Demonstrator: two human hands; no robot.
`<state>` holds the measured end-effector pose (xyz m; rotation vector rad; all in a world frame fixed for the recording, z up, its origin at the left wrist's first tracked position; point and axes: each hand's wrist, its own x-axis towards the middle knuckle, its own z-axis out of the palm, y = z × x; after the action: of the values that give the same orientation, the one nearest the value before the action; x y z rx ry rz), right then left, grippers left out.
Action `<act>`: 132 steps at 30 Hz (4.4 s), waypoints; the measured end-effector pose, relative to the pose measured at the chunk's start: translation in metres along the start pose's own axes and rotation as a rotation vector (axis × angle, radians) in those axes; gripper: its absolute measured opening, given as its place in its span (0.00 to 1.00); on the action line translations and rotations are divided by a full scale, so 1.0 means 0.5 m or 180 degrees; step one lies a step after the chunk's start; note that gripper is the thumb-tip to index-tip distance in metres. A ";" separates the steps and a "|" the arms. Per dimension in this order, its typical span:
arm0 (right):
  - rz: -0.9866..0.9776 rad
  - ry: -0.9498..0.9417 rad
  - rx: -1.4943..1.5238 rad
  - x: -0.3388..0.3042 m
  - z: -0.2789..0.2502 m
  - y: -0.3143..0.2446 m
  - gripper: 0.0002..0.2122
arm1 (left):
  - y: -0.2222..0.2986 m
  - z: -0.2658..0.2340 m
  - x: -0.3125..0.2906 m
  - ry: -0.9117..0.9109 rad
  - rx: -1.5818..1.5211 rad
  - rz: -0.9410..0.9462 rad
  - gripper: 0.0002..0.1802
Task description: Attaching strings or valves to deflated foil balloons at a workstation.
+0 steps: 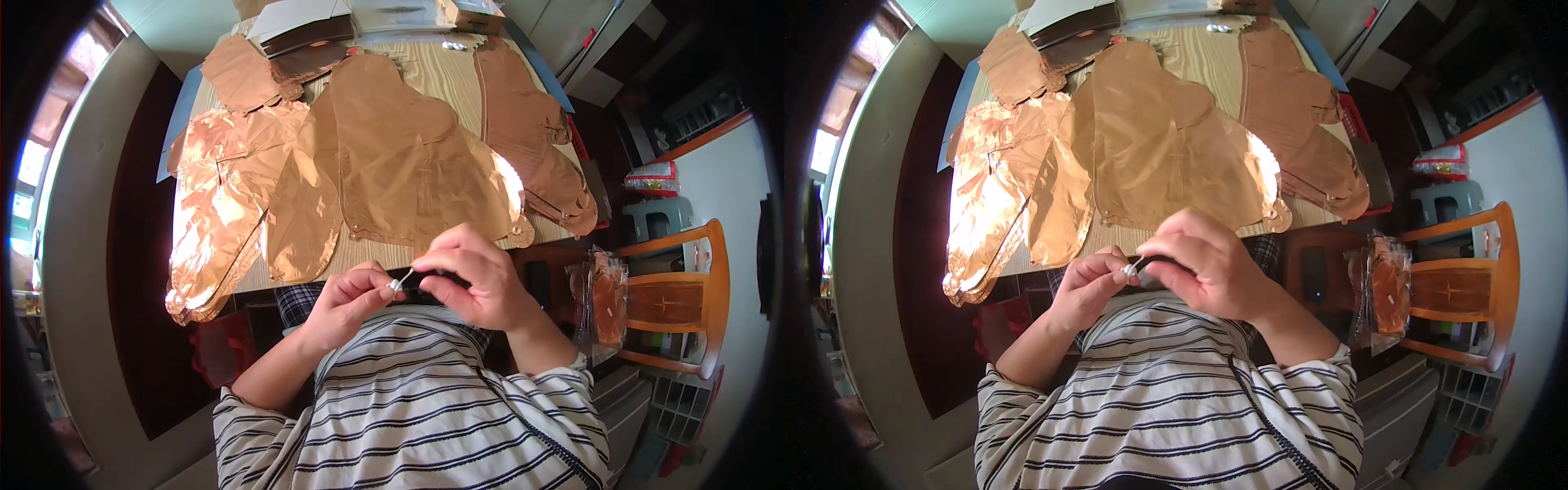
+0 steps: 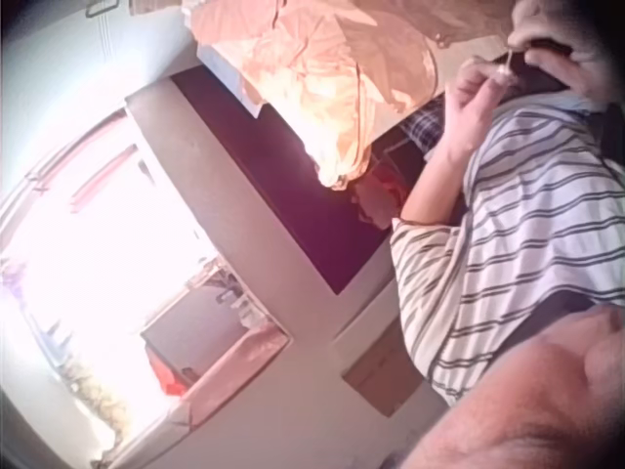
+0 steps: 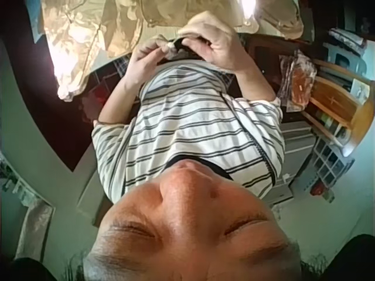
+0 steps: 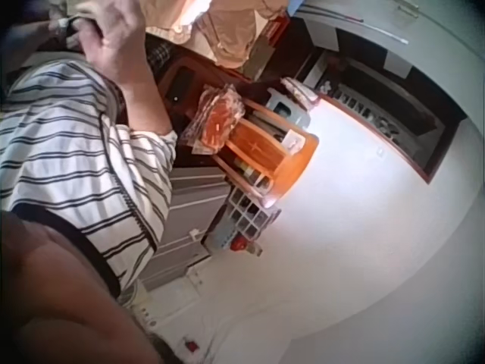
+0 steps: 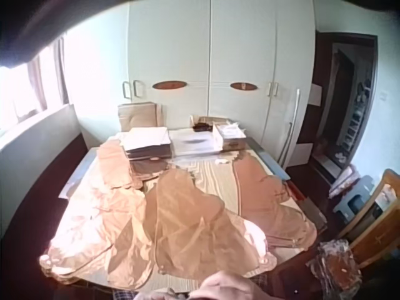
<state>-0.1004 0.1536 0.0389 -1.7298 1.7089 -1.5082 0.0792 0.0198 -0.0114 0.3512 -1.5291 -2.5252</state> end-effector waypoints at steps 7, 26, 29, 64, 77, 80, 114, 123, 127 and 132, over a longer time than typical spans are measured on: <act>0.0217 -0.1294 0.0923 0.026 -0.017 0.036 0.06 | 0.028 -0.009 0.027 -0.0682 0.0859 -0.0049 0.07; 0.1199 -0.1391 0.1438 0.188 -0.146 0.088 0.07 | 0.160 -0.019 0.258 -0.0714 -0.0433 -0.1156 0.06; 0.1725 -0.1168 0.1960 0.225 -0.153 0.136 0.06 | 0.169 -0.029 0.304 -0.0082 -0.0743 -0.1313 0.06; 0.0956 -0.2623 0.0110 0.009 -0.128 0.028 0.03 | 0.093 -0.080 -0.047 -0.0868 0.2202 -0.0562 0.09; 0.2459 -0.2654 0.0102 -0.244 0.219 0.375 0.14 | -0.316 -0.249 -0.014 -0.0731 0.2912 -0.1626 0.23; 0.2407 -0.2433 0.0024 -0.234 0.227 0.359 0.13 | -0.320 -0.239 -0.041 -0.0598 0.2943 -0.1235 0.25; 0.1579 -0.1874 -0.0078 -0.243 0.258 0.340 0.10 | -0.310 -0.224 -0.047 0.0163 0.3384 0.0271 0.04; 0.1513 -0.1086 0.0480 -0.202 0.239 0.271 0.05 | -0.224 -0.171 -0.039 0.0208 0.1979 -0.0620 0.10; 0.1254 -0.0829 0.0329 -0.170 0.213 0.192 0.03 | -0.159 -0.127 -0.034 -0.0324 0.3037 0.0105 0.07; 0.2249 -0.0445 0.3091 -0.180 0.226 0.158 0.21 | -0.057 -0.065 -0.047 -0.0304 0.4453 0.1036 0.07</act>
<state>-0.0335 0.1589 -0.1118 -0.6181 1.0153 -1.4224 0.1103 0.0115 -0.0484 0.0864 -2.8185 -0.8934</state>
